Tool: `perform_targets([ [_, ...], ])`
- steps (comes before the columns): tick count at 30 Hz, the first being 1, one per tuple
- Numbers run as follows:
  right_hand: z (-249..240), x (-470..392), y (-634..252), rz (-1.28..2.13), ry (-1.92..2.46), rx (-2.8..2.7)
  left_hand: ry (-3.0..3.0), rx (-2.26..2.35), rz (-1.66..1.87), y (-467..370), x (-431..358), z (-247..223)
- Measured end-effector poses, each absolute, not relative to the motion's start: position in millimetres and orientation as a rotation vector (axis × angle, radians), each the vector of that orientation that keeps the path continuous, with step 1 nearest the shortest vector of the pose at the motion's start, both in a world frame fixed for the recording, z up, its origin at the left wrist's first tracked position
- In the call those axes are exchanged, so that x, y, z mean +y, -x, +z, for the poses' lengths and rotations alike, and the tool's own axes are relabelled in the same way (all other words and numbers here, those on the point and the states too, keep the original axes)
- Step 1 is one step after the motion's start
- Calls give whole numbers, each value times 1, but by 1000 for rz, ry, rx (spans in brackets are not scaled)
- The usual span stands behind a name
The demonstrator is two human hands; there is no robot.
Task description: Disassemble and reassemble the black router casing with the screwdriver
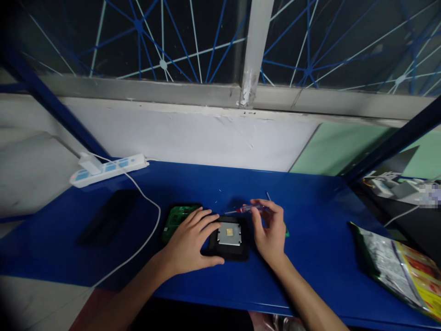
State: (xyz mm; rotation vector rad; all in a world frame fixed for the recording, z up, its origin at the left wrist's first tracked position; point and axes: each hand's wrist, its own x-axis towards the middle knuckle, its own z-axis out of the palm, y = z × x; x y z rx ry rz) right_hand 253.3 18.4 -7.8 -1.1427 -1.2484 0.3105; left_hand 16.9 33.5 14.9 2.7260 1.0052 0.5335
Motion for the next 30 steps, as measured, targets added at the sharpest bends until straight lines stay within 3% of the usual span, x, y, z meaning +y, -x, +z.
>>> perform_targets([
  [6,-2,17,-250,441,1151,-1210,-2652,1114,790,-13,30,9],
  [30,-4,17,-247,564,1152,-1261,-2679,1065,781,-14,29,5],
])
